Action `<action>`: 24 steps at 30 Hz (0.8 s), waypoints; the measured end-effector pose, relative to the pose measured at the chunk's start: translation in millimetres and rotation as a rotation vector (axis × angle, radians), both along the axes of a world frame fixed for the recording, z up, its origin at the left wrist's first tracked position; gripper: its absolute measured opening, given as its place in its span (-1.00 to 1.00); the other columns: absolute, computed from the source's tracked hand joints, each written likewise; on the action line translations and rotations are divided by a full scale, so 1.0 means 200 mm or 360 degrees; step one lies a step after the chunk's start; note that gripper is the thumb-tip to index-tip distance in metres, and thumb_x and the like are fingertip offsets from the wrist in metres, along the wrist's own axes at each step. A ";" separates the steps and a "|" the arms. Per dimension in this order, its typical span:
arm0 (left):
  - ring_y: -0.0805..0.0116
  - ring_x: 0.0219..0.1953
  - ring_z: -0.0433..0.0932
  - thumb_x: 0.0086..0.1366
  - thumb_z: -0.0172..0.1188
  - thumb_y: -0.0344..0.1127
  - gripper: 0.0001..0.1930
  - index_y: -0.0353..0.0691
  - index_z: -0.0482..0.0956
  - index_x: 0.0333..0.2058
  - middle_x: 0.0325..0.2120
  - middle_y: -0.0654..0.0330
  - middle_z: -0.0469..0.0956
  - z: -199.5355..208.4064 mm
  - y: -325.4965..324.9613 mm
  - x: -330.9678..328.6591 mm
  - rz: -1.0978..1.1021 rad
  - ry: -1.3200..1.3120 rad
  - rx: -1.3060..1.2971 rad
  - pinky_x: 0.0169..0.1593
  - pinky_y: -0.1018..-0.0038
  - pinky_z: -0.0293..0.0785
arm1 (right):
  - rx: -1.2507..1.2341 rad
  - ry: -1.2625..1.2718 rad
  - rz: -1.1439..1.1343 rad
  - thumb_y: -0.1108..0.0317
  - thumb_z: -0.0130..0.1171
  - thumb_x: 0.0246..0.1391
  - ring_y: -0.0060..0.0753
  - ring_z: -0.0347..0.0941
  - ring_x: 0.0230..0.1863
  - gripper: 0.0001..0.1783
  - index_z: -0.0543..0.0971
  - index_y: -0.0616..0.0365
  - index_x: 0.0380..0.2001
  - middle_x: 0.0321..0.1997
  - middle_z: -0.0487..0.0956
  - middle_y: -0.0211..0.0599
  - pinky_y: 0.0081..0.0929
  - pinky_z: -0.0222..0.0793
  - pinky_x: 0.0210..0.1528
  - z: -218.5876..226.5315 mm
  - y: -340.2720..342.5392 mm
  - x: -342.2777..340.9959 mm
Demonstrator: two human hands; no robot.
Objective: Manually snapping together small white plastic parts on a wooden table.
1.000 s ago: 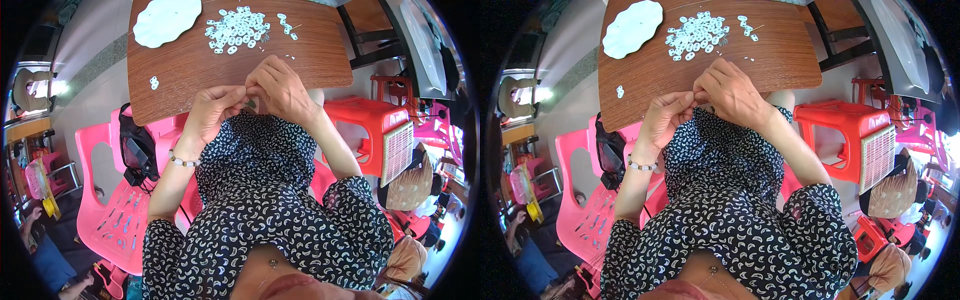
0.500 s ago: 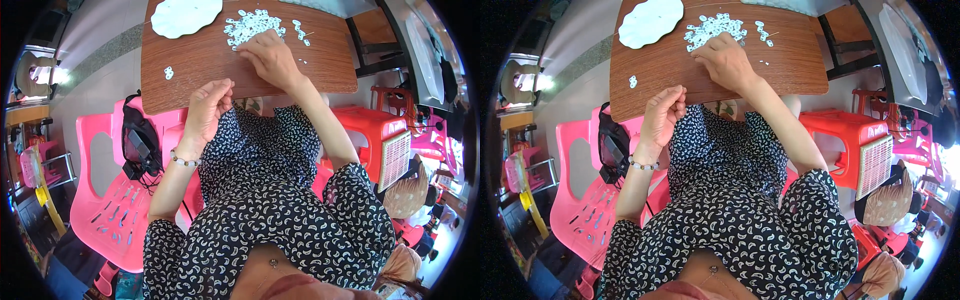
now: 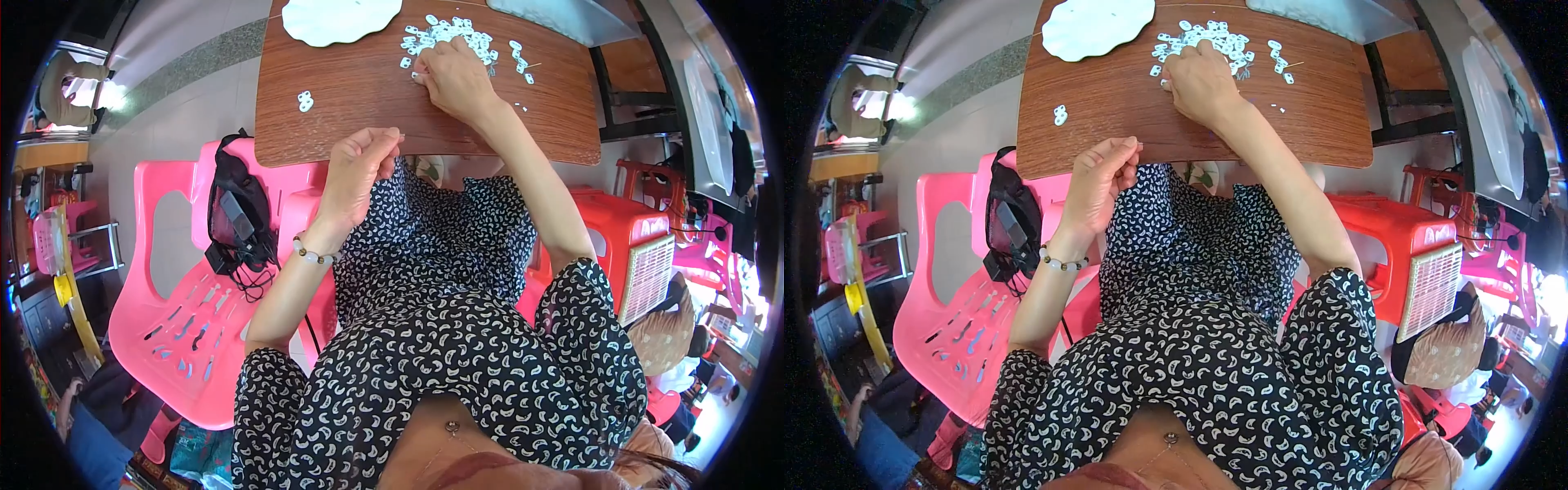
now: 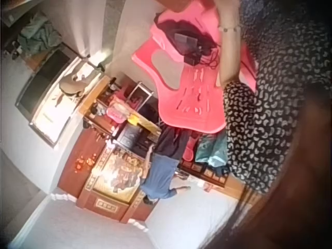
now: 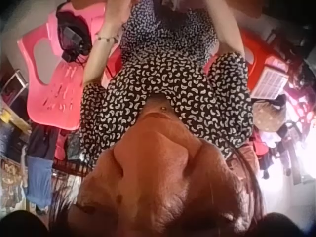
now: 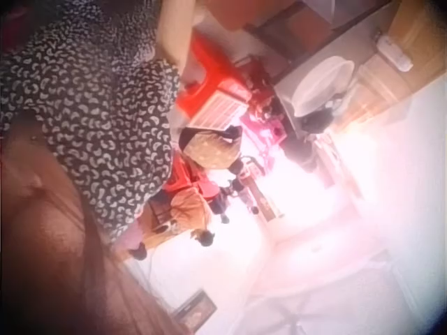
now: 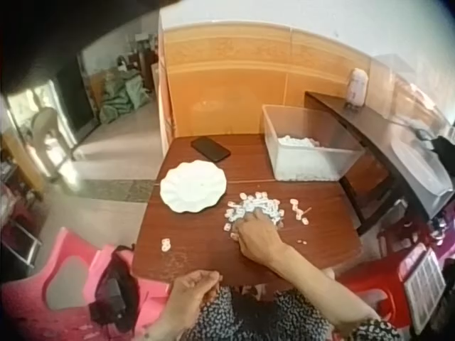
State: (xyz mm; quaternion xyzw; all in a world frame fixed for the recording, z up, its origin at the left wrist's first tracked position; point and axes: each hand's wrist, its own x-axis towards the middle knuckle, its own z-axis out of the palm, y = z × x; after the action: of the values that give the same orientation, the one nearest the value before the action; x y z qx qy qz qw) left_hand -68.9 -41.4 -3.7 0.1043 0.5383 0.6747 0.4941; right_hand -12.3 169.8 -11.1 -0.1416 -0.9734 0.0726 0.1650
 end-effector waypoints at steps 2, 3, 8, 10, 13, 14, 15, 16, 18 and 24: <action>0.71 -0.58 0.33 0.27 0.22 -0.21 -0.78 -0.28 0.59 -0.34 -0.56 0.41 0.46 0.00 0.01 0.00 0.0000 0.0023 0.0006 -0.48 0.73 0.24 | -0.0018 -0.0068 -0.0015 0.32 0.22 -0.04 -0.05 0.39 -0.11 -0.87 0.61 0.13 -0.41 -0.31 0.57 -0.12 -0.24 0.35 -0.04 0.00 0.02 -0.02; 0.71 -0.58 0.33 0.27 0.22 -0.22 -0.79 -0.28 0.60 -0.34 -0.55 0.40 0.47 -0.01 0.00 0.00 0.0007 0.0030 -0.0012 -0.48 0.73 0.24 | -0.0039 -0.0139 -0.0022 0.32 0.22 -0.04 -0.02 0.39 -0.09 -0.86 0.60 0.14 -0.40 -0.29 0.57 -0.08 -0.22 0.35 -0.03 -0.01 0.02 -0.03; 0.67 -0.57 0.35 0.24 0.23 -0.29 -0.81 -0.32 0.59 -0.33 -0.53 0.35 0.49 0.02 -0.01 0.01 0.0061 0.0069 -0.0017 -0.49 0.71 0.25 | 0.0121 -0.0125 -0.0014 0.33 0.24 -0.05 -0.02 0.39 -0.15 -0.80 0.54 0.14 -0.33 -0.32 0.55 -0.10 -0.20 0.33 -0.06 0.00 0.00 -0.04; 0.65 -0.57 0.37 0.23 0.24 -0.31 -0.82 -0.33 0.58 -0.33 -0.53 0.32 0.50 0.01 0.00 0.01 0.0076 0.0073 -0.0001 -0.51 0.69 0.26 | 0.0133 -0.0101 -0.0007 0.34 0.26 -0.07 -0.05 0.40 -0.19 -0.82 0.51 0.10 -0.37 -0.37 0.55 -0.17 -0.21 0.32 -0.11 0.00 -0.01 -0.03; 0.64 -0.56 0.39 0.21 0.24 -0.32 -0.82 -0.33 0.57 -0.31 -0.52 0.31 0.51 0.00 0.01 0.02 0.0050 0.0016 -0.0002 -0.49 0.69 0.29 | -0.0037 0.0016 0.0016 0.38 0.23 -0.06 -0.03 0.42 -0.25 -0.85 0.50 0.07 -0.36 -0.41 0.57 -0.19 -0.15 0.36 -0.22 0.01 -0.02 -0.01; 0.66 -0.57 0.38 0.22 0.24 -0.31 -0.84 -0.30 0.57 -0.34 -0.54 0.33 0.50 0.00 0.00 0.02 0.0057 0.0019 0.0000 -0.49 0.71 0.28 | -0.0085 0.0019 0.0019 0.39 0.22 -0.05 -0.02 0.43 -0.25 -0.85 0.51 0.11 -0.37 -0.41 0.58 -0.15 -0.17 0.37 -0.20 0.01 -0.02 -0.01; 0.68 -0.59 0.37 0.22 0.25 -0.31 -0.86 -0.27 0.57 -0.37 -0.55 0.36 0.50 0.00 0.01 0.02 0.0056 0.0019 0.0002 -0.50 0.73 0.27 | -0.0131 0.0016 0.0016 0.39 0.22 -0.05 -0.02 0.44 -0.24 -0.85 0.52 0.15 -0.37 -0.41 0.59 -0.11 -0.20 0.37 -0.17 0.01 -0.02 0.00; 0.68 -0.59 0.35 0.22 0.25 -0.29 -0.85 -0.26 0.57 -0.36 -0.56 0.37 0.49 0.01 0.01 0.02 0.0042 0.0002 -0.0003 -0.50 0.74 0.26 | -0.0126 0.0086 0.0041 0.40 0.20 -0.04 -0.02 0.43 -0.26 -0.86 0.54 0.13 -0.34 -0.43 0.58 -0.12 -0.19 0.37 -0.19 0.01 -0.02 0.00; 0.68 -0.60 0.35 0.22 0.25 -0.28 -0.84 -0.25 0.57 -0.35 -0.56 0.38 0.49 0.02 0.00 0.02 0.0042 -0.0016 -0.0040 -0.50 0.75 0.25 | -0.0196 0.0139 0.0043 0.39 0.19 -0.02 -0.03 0.43 -0.26 -0.85 0.55 0.11 -0.32 -0.44 0.58 -0.14 -0.20 0.36 -0.19 0.05 -0.04 0.02; 0.69 -0.59 0.36 0.23 0.23 -0.27 -0.84 -0.24 0.57 -0.34 -0.56 0.40 0.48 0.03 0.00 0.02 0.0015 0.0021 -0.0058 -0.51 0.75 0.24 | -0.0551 0.0381 -0.0017 0.37 0.15 0.06 -0.26 0.37 -0.43 -0.85 0.62 0.05 -0.27 -0.53 0.51 -0.24 -0.35 0.31 -0.34 0.14 -0.09 0.16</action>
State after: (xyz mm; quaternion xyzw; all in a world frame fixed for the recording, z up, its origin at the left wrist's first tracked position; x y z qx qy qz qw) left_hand -64.4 -40.6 1.8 0.0973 0.5544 0.6663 0.4891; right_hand 20.3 151.6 17.6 -0.1634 -0.9190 0.2543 0.2531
